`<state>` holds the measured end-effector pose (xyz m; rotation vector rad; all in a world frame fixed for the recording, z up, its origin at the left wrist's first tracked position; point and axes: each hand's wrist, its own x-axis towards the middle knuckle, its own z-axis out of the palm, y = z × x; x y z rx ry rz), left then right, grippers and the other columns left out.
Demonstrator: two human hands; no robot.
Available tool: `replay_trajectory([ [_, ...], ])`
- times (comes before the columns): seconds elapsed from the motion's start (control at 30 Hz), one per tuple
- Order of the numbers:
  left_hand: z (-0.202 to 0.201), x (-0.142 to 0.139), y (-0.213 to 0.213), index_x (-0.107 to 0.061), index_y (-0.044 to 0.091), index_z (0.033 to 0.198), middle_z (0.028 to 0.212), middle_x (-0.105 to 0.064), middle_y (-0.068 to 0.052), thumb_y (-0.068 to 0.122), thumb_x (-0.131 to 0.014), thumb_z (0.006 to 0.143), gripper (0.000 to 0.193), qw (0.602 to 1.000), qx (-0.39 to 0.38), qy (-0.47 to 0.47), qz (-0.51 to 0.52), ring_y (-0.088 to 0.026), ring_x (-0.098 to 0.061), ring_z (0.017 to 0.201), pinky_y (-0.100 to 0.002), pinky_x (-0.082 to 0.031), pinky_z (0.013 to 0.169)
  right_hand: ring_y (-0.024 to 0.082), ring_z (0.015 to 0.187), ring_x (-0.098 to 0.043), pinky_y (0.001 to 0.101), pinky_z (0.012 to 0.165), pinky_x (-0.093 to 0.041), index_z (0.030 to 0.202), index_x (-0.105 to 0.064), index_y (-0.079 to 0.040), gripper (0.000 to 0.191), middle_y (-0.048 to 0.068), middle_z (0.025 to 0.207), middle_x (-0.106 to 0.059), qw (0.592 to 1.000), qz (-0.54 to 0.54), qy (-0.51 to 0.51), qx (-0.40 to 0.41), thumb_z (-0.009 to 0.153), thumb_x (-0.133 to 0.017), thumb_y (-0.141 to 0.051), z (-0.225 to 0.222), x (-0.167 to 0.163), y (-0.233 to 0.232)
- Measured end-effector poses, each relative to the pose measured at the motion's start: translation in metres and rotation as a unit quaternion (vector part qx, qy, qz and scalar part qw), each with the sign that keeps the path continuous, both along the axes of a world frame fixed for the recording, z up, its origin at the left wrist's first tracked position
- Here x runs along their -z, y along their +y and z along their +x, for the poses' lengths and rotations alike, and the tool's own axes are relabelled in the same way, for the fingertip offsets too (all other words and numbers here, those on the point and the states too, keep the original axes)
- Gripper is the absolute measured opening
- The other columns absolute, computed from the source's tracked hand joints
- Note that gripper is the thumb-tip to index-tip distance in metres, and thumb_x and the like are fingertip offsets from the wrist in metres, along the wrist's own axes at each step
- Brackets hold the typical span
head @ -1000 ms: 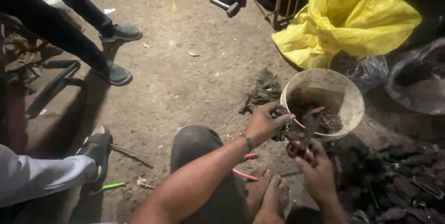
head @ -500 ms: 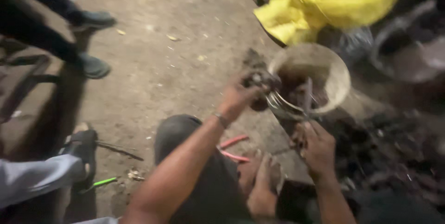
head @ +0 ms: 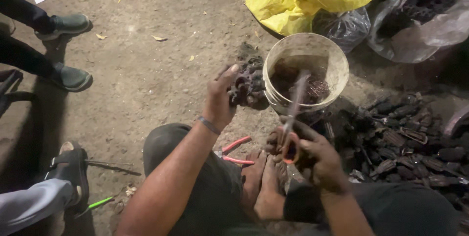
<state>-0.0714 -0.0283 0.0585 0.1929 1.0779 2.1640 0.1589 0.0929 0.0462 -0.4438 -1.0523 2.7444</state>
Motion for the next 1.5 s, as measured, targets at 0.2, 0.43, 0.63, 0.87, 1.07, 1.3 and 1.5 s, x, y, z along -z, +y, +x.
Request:
replay_trajectory([
  [0.2, -0.001, 0.002, 0.003, -0.071, 0.001, 0.11, 0.098, -0.073, -0.006, 0.022, -0.063, 0.098, 0.026, 0.999, -0.039, 0.014, -0.023, -0.014, -0.07, 0.084, -0.029, -0.058, 0.076, 0.033, 0.107, -0.07, 0.045, 0.088, -0.059, 0.149, -0.044, 0.01, 0.058, 0.029, 0.129, -0.066, 1.0, 0.007, 0.012, 0.025, 0.096, -0.058, -0.011, 0.001, 0.013, -0.008],
  [0.43, -0.007, 0.012, -0.001, -0.07, 0.003, 0.096, 0.085, -0.065, 0.0, 0.026, -0.067, 0.103, 0.025, 0.984, -0.087, 0.133, -0.076, -0.008, -0.057, 0.073, -0.025, -0.047, 0.064, 0.018, 0.08, -0.069, 0.0323, 0.062, -0.06, 0.135, -0.057, 0.001, 0.065, 0.013, 0.1, -0.07, 0.994, 0.071, -0.065, -0.043, 0.077, -0.083, -0.013, -0.003, 0.033, -0.019],
  [0.63, -0.012, 0.018, -0.005, -0.07, 0.004, 0.088, 0.077, -0.063, 0.0, 0.031, -0.068, 0.1, 0.03, 0.977, -0.083, 0.174, -0.09, -0.008, -0.054, 0.065, -0.025, -0.043, 0.058, 0.015, 0.069, -0.068, 0.0275, 0.059, -0.059, 0.119, -0.066, 0.006, 0.066, 0.008, 0.084, -0.071, 0.989, 0.116, -0.027, -0.091, 0.082, -0.084, -0.044, 0.007, 0.044, -0.007],
  [0.87, -0.011, 0.014, -0.006, -0.072, 0.0, 0.095, 0.084, -0.069, -0.003, 0.031, -0.064, 0.103, 0.032, 0.969, -0.068, 0.223, -0.084, -0.009, -0.063, 0.074, -0.025, -0.05, 0.066, 0.015, 0.071, -0.069, 0.0289, 0.062, -0.058, 0.119, -0.072, 0.007, 0.083, 0.01, 0.082, -0.073, 0.974, 0.158, -0.013, -0.161, 0.072, -0.087, -0.06, 0.011, 0.035, 0.011],
  [1.07, -0.008, 0.008, -0.005, -0.074, -0.002, 0.1, 0.085, -0.07, -0.006, 0.034, -0.054, 0.108, 0.043, 0.962, -0.056, 0.242, -0.108, -0.011, -0.065, 0.074, -0.025, -0.051, 0.067, 0.014, 0.075, -0.072, 0.0284, 0.066, -0.06, 0.114, -0.074, 0.008, 0.075, 0.009, 0.085, -0.075, 0.96, 0.227, 0.006, -0.161, 0.077, -0.087, -0.056, 0.009, 0.041, 0.016],
  [1.3, -0.004, 0.01, -0.003, -0.073, -0.003, 0.1, 0.086, -0.073, -0.006, 0.034, -0.049, 0.108, 0.044, 0.976, -0.004, 0.204, -0.081, -0.012, -0.067, 0.074, -0.026, -0.054, 0.067, 0.012, 0.077, -0.07, 0.0278, 0.067, -0.059, 0.12, -0.074, 0.005, 0.076, 0.006, 0.088, -0.074, 0.96, 0.228, -0.023, -0.161, 0.07, -0.092, -0.048, 0.009, 0.042, 0.022],
  [1.5, 0.0, 0.008, -0.005, -0.073, -0.003, 0.104, 0.089, -0.071, -0.006, 0.037, -0.049, 0.111, 0.047, 0.96, 0.015, 0.264, -0.096, -0.011, -0.065, 0.077, -0.024, -0.054, 0.07, 0.01, 0.077, -0.066, 0.0266, 0.066, -0.057, 0.117, -0.075, 0.004, 0.072, 0.005, 0.086, -0.072, 0.95, 0.257, -0.047, -0.172, 0.067, -0.096, -0.043, 0.007, 0.042, 0.02],
])
